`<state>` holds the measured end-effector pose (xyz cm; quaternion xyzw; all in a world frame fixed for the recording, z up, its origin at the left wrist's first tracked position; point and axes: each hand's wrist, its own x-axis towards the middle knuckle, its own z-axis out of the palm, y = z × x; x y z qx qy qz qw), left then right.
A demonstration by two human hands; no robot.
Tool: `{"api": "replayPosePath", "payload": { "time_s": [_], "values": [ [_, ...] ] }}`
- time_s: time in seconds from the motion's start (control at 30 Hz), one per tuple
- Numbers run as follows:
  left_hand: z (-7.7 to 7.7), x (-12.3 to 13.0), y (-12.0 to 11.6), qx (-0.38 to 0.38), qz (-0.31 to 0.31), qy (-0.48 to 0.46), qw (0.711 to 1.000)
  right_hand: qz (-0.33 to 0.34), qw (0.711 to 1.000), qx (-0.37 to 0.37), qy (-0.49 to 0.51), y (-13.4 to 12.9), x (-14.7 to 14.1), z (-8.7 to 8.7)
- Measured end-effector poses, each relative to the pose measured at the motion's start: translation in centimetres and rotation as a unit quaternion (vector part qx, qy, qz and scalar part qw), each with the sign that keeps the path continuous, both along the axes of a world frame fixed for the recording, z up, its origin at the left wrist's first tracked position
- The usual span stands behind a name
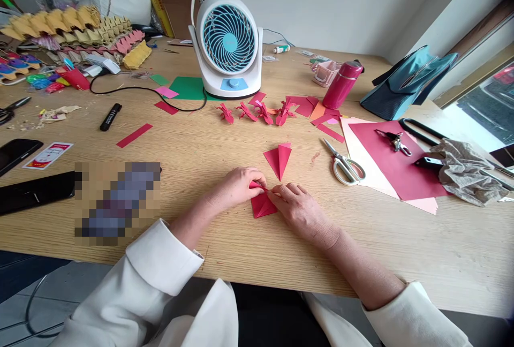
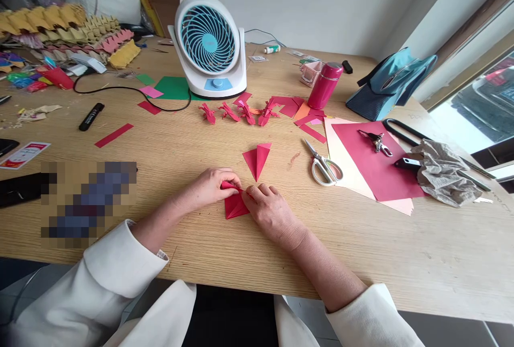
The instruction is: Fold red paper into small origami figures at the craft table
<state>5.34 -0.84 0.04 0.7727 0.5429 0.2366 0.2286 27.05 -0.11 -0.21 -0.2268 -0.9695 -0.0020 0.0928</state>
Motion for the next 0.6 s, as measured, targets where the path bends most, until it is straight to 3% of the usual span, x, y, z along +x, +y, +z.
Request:
{"api": "replayPosePath", "payload": {
  "time_s": [0.6],
  "values": [
    [-1.1, 0.1, -1.3, 0.079, 0.025, 0.012, 0.996, -0.005, 1.0, 0.011, 0.008, -0.1, 0.0, -0.2]
  ]
}}
